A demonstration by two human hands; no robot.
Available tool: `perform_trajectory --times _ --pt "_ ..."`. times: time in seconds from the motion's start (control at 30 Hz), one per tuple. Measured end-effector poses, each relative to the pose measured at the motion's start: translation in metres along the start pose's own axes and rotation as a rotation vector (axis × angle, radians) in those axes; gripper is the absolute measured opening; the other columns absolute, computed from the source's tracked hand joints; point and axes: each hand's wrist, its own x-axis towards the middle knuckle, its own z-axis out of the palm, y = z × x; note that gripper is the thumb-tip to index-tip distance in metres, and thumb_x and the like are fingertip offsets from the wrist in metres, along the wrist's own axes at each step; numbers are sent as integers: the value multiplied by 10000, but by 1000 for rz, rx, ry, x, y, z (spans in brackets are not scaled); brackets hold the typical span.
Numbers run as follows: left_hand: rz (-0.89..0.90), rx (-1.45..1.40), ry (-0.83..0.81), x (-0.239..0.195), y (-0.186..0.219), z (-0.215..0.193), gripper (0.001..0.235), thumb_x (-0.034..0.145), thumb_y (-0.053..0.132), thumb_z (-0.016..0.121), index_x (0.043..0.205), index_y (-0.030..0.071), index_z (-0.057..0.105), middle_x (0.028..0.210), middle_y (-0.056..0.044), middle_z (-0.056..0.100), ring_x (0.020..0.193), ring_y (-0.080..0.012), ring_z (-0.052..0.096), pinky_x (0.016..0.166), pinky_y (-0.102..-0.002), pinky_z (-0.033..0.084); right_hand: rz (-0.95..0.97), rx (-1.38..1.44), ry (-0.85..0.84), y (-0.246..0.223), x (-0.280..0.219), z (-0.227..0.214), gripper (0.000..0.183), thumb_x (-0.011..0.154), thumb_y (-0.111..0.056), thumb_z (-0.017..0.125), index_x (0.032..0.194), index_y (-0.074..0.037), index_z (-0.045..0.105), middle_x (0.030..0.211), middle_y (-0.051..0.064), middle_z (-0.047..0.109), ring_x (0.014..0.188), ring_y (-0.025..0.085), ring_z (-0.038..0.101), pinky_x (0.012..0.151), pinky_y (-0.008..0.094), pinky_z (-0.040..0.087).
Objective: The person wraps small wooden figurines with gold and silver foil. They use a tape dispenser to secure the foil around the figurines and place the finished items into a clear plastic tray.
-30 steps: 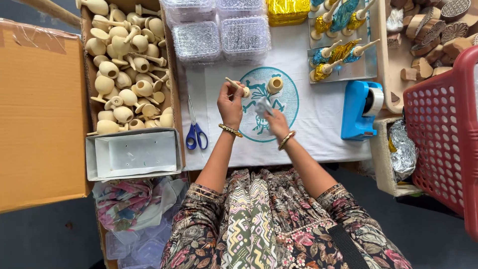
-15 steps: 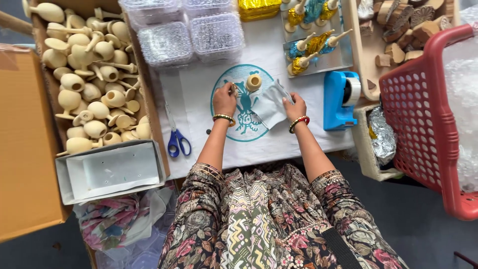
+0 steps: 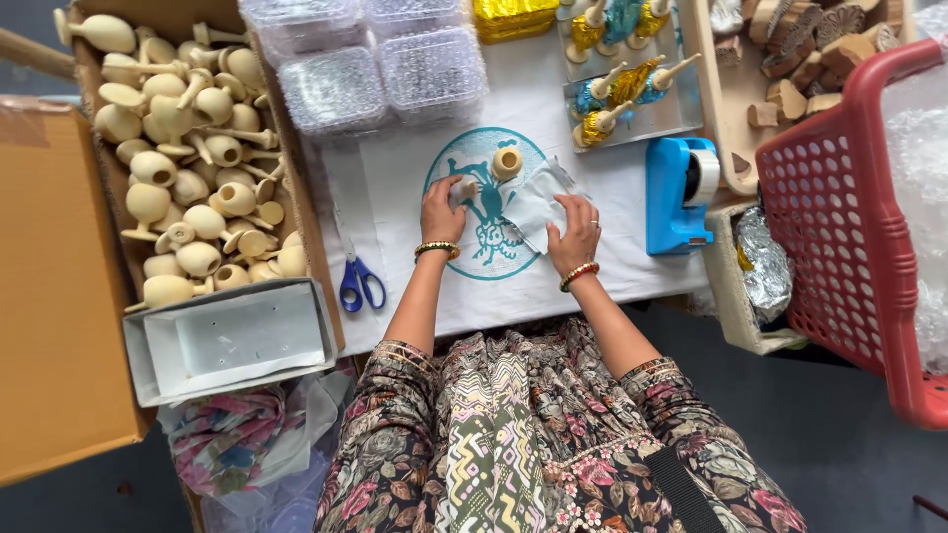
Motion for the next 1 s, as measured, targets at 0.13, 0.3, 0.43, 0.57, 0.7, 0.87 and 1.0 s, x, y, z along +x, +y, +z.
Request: perform_trajectory --times 0.13,0.3,0.43,0.57,0.7,0.87,1.0 --pt "-66 -27 5 -17 -1 -19 543 775 -11 745 1282 148 632 1274 -75 635 1078 -281 635 939 -368 542 -86 -175 -193 16 -11 11 663 803 -256 768 1432 -258 558 1541 66 437 1440 300 363 1114 535 314" --pt "-195 -51 -34 -40 20 -43 507 798 61 767 1280 154 641 1289 -66 584 1048 -227 643 882 -350 567 -102 -314 -381 31 -12 15 738 824 -353 763 1509 -335 487 1679 32 249 1540 252 209 1167 572 228" --pt "-185 -84 -22 -59 37 -64 462 836 107 768 1278 152 643 1302 -69 572 1052 -224 635 855 -347 570 -93 -316 -408 27 -5 6 713 804 -315 780 1466 -306 513 1655 52 267 1511 272 224 1146 565 243" --pt "-95 -122 21 -75 46 -96 403 889 150 768 1277 141 656 1335 -83 551 1065 -227 626 868 -348 558 -222 -105 -225 28 -5 -16 496 817 -167 773 1296 -165 641 1432 92 539 1357 313 456 1117 476 392" --pt "-86 -144 139 -89 50 -130 369 896 107 746 1258 129 678 1333 -68 566 1032 -188 654 857 -318 559 -283 -24 -51 46 -7 -67 205 877 -33 729 1071 -98 725 1180 82 712 1161 310 617 1036 429 477" --pt "-195 -249 177 -101 34 -144 256 948 58 704 1198 113 699 1213 -41 623 931 -128 649 817 -273 557 -141 -140 313 94 -25 -157 194 870 50 700 1014 -79 715 1154 97 692 1145 316 607 1023 453 481" --pt "-228 -338 155 -94 62 -132 214 969 58 689 1182 86 694 1137 -24 666 901 -108 647 804 -261 539 81 -219 608 153 -56 -202 298 813 71 716 1072 -76 726 1175 140 623 1171 340 602 1040 474 475"
